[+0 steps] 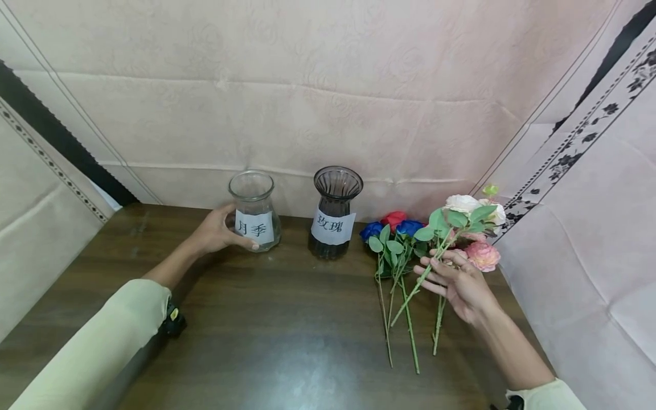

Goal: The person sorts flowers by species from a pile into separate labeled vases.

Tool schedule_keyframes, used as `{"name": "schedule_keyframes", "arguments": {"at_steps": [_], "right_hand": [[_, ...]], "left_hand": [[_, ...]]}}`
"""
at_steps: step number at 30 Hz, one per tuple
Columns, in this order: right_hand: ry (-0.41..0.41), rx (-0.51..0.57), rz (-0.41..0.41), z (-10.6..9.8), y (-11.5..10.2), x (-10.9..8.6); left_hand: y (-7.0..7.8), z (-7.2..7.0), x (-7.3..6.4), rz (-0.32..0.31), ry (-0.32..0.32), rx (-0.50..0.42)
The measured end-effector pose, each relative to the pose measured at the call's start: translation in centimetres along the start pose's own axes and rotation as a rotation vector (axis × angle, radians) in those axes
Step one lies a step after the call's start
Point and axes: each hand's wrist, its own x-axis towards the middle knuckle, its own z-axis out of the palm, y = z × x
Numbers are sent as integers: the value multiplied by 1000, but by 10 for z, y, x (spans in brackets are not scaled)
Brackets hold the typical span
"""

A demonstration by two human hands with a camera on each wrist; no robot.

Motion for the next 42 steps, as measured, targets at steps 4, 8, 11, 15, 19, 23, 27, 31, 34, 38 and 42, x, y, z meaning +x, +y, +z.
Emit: {"name": "schedule_keyframes", "arguments": {"at_steps": [4,8,11,15,19,23,27,31,34,38,42], "right_hand": [[8,78,-45,4,1,7],[40,142,-91,10,0,14],[78,156,-118,16,-2,19],[107,188,-156,25,-7,24],[129,246,-197,36,-11,32],[157,310,-247,47,-12,39],[198,382,-304,59,-11,45],[237,449,-360,71,-8,51],[262,479,-398,79,-7,54],[281,490,-434,90,-6,57],[285,493,-461,103,-7,60]], "left_hand": [[-2,0,-1,-3,0,-3],[-2,1,1,-5,0,0],[-2,1,2,-5,-3,-4],[1,1,2,-1,-2,-9],[3,1,1,2,0,-7],[5,0,0,4,0,-8],[4,0,-1,0,0,1],[3,0,-1,-3,3,8],[2,0,0,-2,4,10],[1,0,0,-1,4,15],[1,0,0,-2,3,17]]}}
